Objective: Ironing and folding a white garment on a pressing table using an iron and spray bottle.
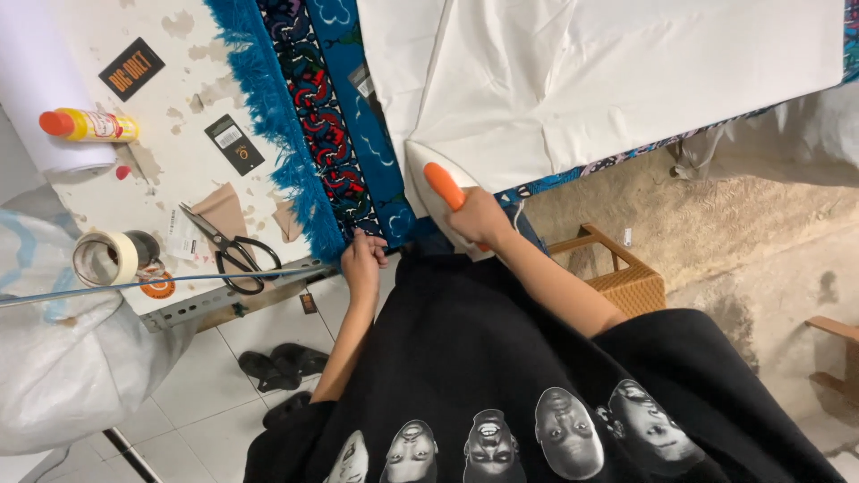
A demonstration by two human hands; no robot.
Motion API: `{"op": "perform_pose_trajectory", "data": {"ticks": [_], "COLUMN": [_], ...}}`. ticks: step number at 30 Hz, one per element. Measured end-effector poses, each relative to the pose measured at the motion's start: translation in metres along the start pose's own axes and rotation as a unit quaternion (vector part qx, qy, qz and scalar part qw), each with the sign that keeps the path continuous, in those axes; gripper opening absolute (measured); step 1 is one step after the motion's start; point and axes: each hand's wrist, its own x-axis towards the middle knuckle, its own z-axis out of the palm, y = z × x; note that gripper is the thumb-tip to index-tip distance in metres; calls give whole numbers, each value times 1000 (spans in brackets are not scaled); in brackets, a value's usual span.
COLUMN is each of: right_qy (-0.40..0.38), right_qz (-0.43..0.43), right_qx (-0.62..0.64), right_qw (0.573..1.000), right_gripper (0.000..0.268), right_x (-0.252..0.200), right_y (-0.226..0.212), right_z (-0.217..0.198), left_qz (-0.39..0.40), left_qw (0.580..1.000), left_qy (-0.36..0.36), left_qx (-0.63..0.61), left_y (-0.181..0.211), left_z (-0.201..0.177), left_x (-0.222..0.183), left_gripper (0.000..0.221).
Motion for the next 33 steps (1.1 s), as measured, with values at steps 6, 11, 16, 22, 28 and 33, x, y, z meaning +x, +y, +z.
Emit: {"op": "perform_pose_trajectory", "data": {"ticks": [6, 11, 16, 22, 28, 33], "right_qy": [-76, -92, -81, -63, 93, 380], "right_qz": [-81, -75, -44, 19, 99, 153], "right_qx": [-170, -268, -284, -271, -138, 187], "right_qw": [979, 956, 954, 960, 981, 893], "right_gripper": [43, 47, 49, 49, 51, 50], "right_x": [-55, -66, -61, -95, -53, -65], "right_y": [-66, -40, 41, 134, 340, 345], "right_z": [5, -24, -93, -221, -301, -367], "left_qz": [97, 165, 161, 120, -8, -124], "left_qw": [992, 975, 978, 982, 931, 906], "left_qy": [63, 132, 127, 32, 20, 69], "left_qx": [48, 72, 44, 144, 365, 398], "left_y": [-1, 14, 17, 23, 15, 80], "left_z": [-14, -15, 9, 57, 93, 134], "left_x": [-5, 3, 7, -4, 18, -7], "left_gripper": [73, 73, 68, 48, 81, 64]}}
